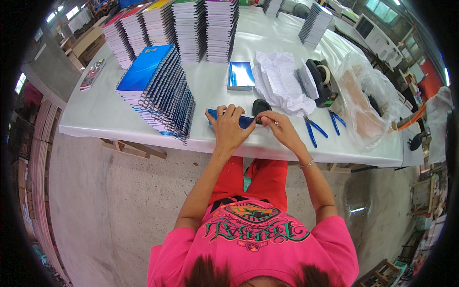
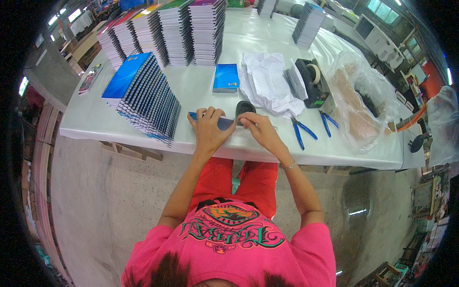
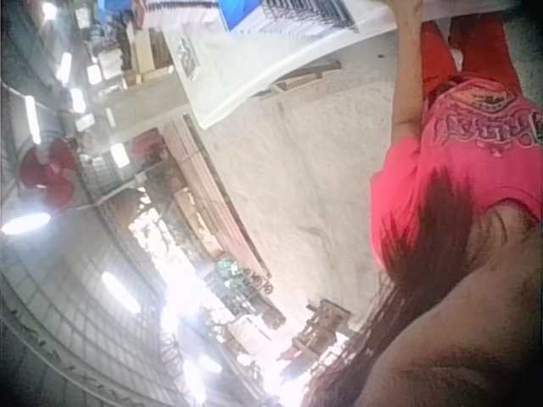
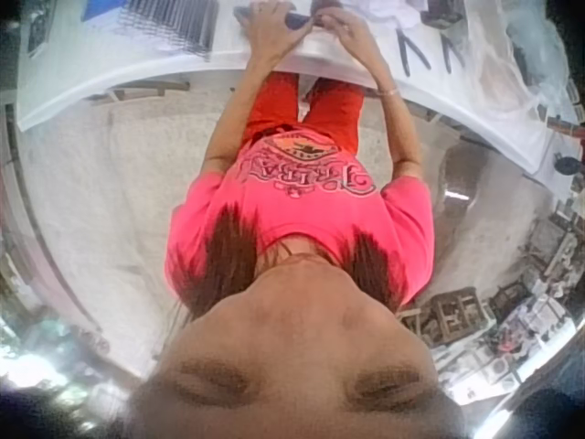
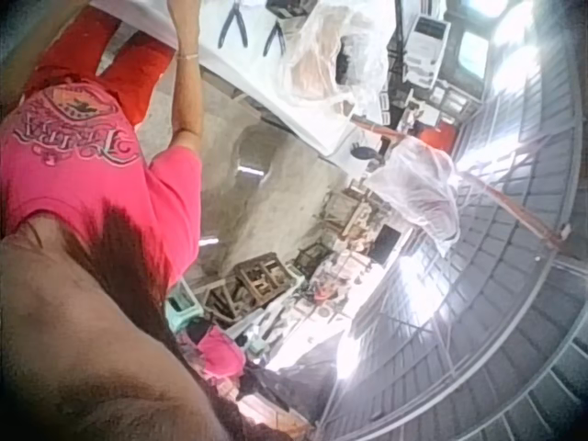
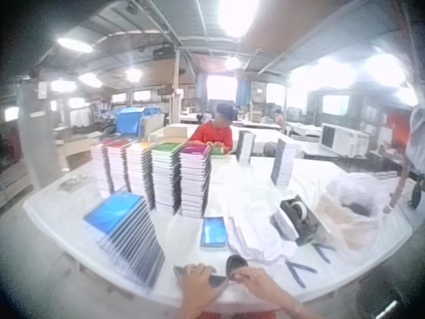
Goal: The person tapes and organizes small blue spiral notebooks one at a time, moving each from a central pile into an organized stack on a table.
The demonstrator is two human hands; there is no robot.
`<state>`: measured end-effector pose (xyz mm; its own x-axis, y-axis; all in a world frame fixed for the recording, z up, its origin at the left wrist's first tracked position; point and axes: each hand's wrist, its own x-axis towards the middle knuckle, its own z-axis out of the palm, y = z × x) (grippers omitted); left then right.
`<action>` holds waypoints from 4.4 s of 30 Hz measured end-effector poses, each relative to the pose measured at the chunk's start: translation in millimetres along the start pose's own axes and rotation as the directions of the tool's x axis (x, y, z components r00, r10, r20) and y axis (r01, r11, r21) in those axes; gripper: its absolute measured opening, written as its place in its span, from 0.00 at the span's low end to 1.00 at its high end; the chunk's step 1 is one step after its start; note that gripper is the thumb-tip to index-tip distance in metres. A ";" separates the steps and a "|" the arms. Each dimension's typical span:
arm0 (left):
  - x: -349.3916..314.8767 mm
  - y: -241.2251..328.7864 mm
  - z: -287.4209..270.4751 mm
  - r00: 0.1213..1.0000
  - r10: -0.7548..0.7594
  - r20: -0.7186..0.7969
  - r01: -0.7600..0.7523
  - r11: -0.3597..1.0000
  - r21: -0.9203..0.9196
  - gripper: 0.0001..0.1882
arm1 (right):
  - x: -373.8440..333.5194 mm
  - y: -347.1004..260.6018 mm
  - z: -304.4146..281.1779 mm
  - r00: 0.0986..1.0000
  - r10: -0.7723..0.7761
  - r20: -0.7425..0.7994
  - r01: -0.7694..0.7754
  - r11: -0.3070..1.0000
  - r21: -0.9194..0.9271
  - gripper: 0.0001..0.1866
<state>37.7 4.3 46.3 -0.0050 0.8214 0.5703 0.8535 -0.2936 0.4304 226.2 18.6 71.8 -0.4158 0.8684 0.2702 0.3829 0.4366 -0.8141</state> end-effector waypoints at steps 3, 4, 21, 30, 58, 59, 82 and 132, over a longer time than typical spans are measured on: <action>0.0 -2.8 -0.7 1.000 0.006 -0.014 -0.005 1.000 0.017 0.19 | 0.4 -16.1 3.3 0.999 0.033 -0.027 -0.032 0.997 0.064 0.07; 0.7 -1.5 -0.6 1.000 0.009 -0.022 -0.009 1.000 0.017 0.19 | -0.8 -15.7 2.9 0.999 0.041 -0.021 -0.040 0.999 0.022 0.08; -3.4 -4.3 -9.7 0.983 -0.028 0.179 0.026 1.000 0.012 0.18 | 11.9 -14.3 19.1 0.972 -0.222 -0.073 0.158 0.856 -0.493 0.05; -13.4 -12.9 -12.6 0.938 -0.239 -0.252 0.147 0.930 -0.336 0.31 | 15.5 -22.8 22.9 0.958 -0.272 -0.096 0.197 0.861 -0.469 0.06; -10.1 -48.8 -11.5 0.969 0.031 0.245 0.111 0.831 -0.545 0.33 | 2.2 46.4 -15.5 0.977 -0.170 0.126 0.201 0.934 -0.294 0.30; -10.0 -47.9 -10.6 0.975 0.030 0.222 0.103 0.822 -0.561 0.37 | 1.8 46.9 -15.8 0.978 -0.164 0.127 0.194 0.937 -0.290 0.30; -12.5 -40.0 -2.8 0.980 -0.056 0.190 0.155 0.812 -0.563 0.49 | -6.2 7.3 -36.1 0.913 0.400 0.076 -0.394 0.916 -0.078 0.20; -26.6 -10.7 17.5 0.960 -0.277 -0.041 0.227 0.856 -0.464 0.38 | -21.3 -18.2 13.8 0.958 0.002 -0.286 -0.108 0.929 -0.353 0.09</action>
<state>37.9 -5.9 14.3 -0.2630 0.8496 0.4571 0.4878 -0.2917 0.8228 216.7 -11.1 73.7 -0.1615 0.9004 0.4040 0.6922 0.3952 -0.6039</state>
